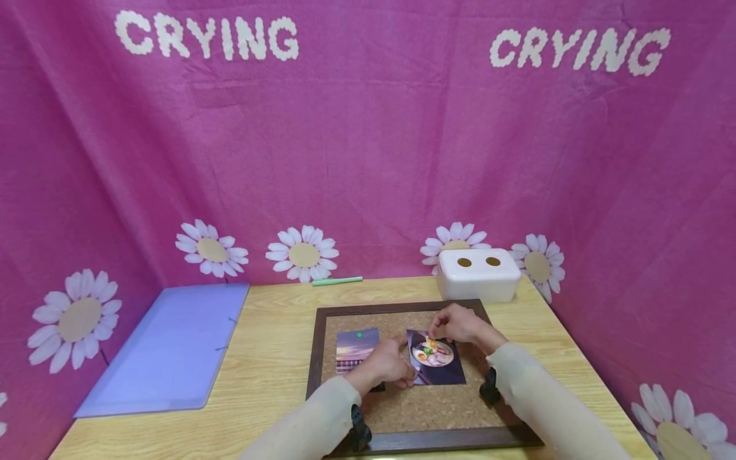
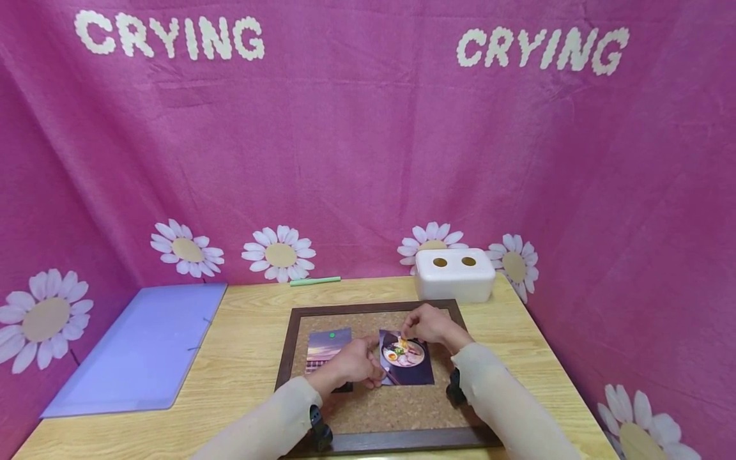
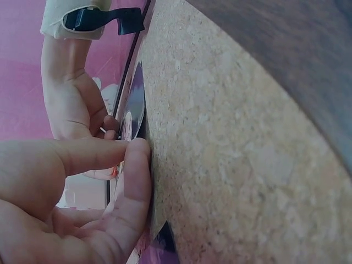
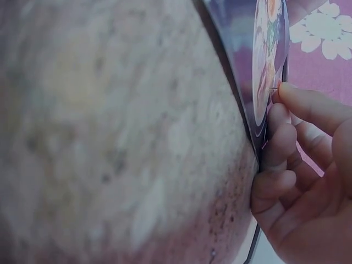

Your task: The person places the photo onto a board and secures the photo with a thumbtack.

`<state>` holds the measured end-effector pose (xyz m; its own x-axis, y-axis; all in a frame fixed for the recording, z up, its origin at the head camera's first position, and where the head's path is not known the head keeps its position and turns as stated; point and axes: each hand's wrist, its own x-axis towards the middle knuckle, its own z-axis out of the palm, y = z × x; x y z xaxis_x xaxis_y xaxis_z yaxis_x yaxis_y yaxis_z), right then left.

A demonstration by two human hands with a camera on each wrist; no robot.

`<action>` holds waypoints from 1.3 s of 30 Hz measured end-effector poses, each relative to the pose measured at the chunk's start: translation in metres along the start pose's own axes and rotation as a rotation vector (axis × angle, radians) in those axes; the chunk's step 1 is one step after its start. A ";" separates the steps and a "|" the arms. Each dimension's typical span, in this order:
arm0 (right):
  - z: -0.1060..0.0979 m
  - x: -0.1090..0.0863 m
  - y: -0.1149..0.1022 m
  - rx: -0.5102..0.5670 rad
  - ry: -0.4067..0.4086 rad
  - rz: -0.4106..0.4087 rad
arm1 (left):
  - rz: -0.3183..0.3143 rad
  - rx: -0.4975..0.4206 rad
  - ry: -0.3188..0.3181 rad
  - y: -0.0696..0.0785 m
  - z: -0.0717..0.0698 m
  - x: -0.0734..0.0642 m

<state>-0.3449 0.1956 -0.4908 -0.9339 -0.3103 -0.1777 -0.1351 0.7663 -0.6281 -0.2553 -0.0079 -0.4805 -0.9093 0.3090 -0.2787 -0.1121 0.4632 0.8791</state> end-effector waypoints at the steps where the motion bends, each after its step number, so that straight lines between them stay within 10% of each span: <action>1: 0.000 0.000 0.000 -0.005 0.003 0.000 | 0.000 -0.004 -0.001 0.000 0.000 0.000; 39: -0.003 -0.007 -0.003 -0.002 0.016 0.030 | 0.012 -0.042 -0.027 -0.006 -0.010 -0.002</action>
<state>-0.3387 0.1974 -0.4850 -0.9427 -0.2781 -0.1841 -0.1075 0.7760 -0.6215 -0.2567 -0.0201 -0.4812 -0.8997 0.3370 -0.2775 -0.1183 0.4238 0.8980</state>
